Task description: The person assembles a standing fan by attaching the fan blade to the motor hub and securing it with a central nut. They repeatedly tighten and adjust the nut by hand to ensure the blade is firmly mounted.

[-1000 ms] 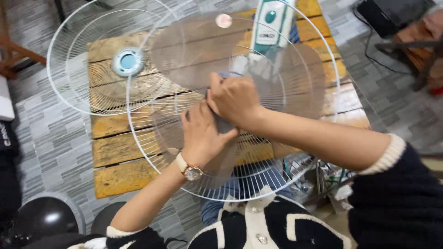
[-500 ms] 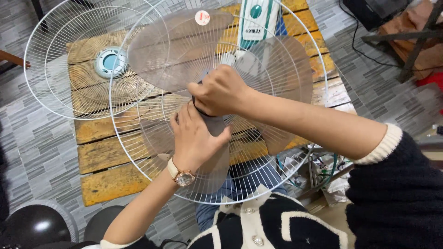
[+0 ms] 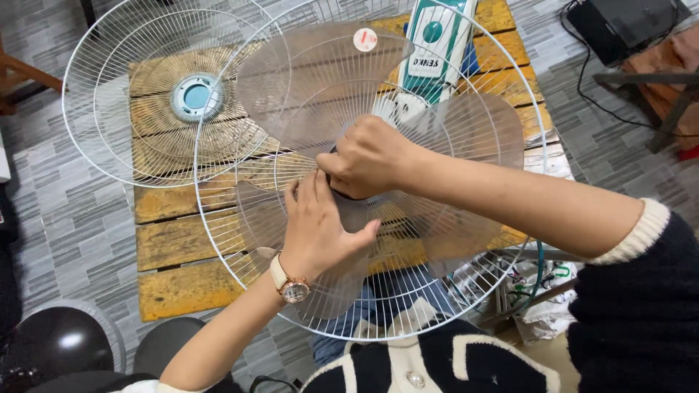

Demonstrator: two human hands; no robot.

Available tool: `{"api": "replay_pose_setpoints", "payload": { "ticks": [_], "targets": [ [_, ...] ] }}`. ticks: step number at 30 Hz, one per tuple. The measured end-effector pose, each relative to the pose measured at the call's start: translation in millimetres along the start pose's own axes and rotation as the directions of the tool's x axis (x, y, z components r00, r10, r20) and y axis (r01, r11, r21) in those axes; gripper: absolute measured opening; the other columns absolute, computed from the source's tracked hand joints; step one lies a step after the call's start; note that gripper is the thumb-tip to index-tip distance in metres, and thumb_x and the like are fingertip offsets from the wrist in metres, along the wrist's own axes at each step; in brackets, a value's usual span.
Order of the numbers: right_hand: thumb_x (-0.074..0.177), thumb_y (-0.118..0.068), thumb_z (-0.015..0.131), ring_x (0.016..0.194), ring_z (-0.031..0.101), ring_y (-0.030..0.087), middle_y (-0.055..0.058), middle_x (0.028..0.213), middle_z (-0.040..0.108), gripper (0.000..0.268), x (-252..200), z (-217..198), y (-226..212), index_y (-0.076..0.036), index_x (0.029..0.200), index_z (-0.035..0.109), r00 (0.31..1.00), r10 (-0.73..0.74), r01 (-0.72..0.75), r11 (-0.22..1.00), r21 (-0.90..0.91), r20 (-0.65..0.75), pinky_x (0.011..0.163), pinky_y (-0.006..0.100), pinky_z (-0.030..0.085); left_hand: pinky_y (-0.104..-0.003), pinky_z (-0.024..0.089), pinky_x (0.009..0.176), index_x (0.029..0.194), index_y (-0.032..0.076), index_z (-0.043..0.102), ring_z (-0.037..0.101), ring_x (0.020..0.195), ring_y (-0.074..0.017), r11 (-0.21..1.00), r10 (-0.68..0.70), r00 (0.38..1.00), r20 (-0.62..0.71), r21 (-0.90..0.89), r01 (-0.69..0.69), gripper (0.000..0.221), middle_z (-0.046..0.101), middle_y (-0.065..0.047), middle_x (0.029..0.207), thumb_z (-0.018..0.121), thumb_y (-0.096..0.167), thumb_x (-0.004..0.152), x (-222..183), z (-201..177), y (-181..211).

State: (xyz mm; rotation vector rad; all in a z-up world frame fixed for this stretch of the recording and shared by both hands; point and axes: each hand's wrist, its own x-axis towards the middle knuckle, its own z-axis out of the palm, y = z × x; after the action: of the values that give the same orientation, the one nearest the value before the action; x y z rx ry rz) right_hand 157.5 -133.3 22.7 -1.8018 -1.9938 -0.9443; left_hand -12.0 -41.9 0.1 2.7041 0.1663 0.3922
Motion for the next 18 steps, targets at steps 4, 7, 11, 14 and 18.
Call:
{"api": "replay_pose_setpoints", "payload": {
  "ticks": [4, 7, 11, 14, 18],
  "targets": [
    [0.066, -0.031, 0.064, 0.041, 0.055, 0.026, 0.008, 0.046, 0.049, 0.016, 0.0, 1.4, -0.5, -0.019, 0.065, 0.053, 1.000, -0.005, 0.005, 1.000, 0.014, -0.008, 0.051, 0.038, 0.047, -0.059, 0.032, 0.111, 0.136, -0.017, 0.043, 0.055, 0.126, -0.0451, 0.999, 0.038, 0.999, -0.022, -0.004, -0.038, 0.119, 0.054, -0.033, 0.127, 0.068, 0.076, 0.064, -1.4, 4.8, -5.7],
    [0.064, -0.032, 0.065, 0.042, 0.054, 0.025, 0.008, 0.046, 0.049, 0.018, 0.8, 2.1, -0.7, -0.019, 0.065, 0.052, 1.000, -0.008, 0.008, 1.000, 0.011, -0.006, 0.050, 0.038, 0.048, -0.060, 0.033, 0.111, 0.136, -0.018, 0.043, 0.056, 0.124, -0.0458, 0.999, 0.050, 0.998, -0.036, 0.001, -0.050, 0.122, 0.054, -0.034, 0.126, 0.067, 0.078, 0.064, -0.7, 5.2, -6.5],
    [0.063, -0.035, 0.068, 0.044, 0.059, 0.026, 0.008, 0.049, 0.053, 0.020, -1.9, 0.7, -1.8, -0.019, 0.067, 0.056, 0.997, 0.072, -0.072, 0.997, -0.023, 0.011, 0.052, 0.040, 0.048, -0.060, 0.028, 0.114, 0.137, -0.017, 0.041, 0.052, 0.129, -0.0439, 0.999, 0.039, 0.999, 0.002, 0.003, -0.039, 0.123, 0.052, -0.033, 0.129, 0.065, 0.080, 0.064, 2.3, 5.4, -7.4],
    [0.064, -0.038, 0.069, 0.045, 0.060, 0.025, 0.007, 0.049, 0.054, 0.023, 1.2, -4.9, -6.5, -0.020, 0.068, 0.056, 0.995, 0.101, -0.100, 0.993, -0.064, 0.012, 0.052, 0.039, 0.048, -0.062, 0.025, 0.115, 0.135, -0.016, 0.043, 0.053, 0.130, -0.0433, 1.000, 0.025, 1.000, -0.002, 0.009, -0.025, 0.120, 0.054, -0.033, 0.128, 0.065, 0.079, 0.066, 2.1, -1.9, -2.3],
    [0.082, -0.036, 0.063, 0.043, 0.056, 0.026, 0.007, 0.049, 0.050, 0.025, 2.5, -16.1, -15.3, -0.020, 0.067, 0.053, 0.995, 0.101, -0.094, 0.969, -0.227, 0.020, 0.051, 0.039, 0.044, -0.065, 0.024, 0.115, 0.133, -0.016, 0.047, 0.054, 0.128, -0.0430, 0.998, 0.057, 0.998, -0.033, 0.019, -0.056, 0.115, 0.056, -0.033, 0.126, 0.067, 0.076, 0.066, 0.4, -3.0, -1.6]
  ]
}}
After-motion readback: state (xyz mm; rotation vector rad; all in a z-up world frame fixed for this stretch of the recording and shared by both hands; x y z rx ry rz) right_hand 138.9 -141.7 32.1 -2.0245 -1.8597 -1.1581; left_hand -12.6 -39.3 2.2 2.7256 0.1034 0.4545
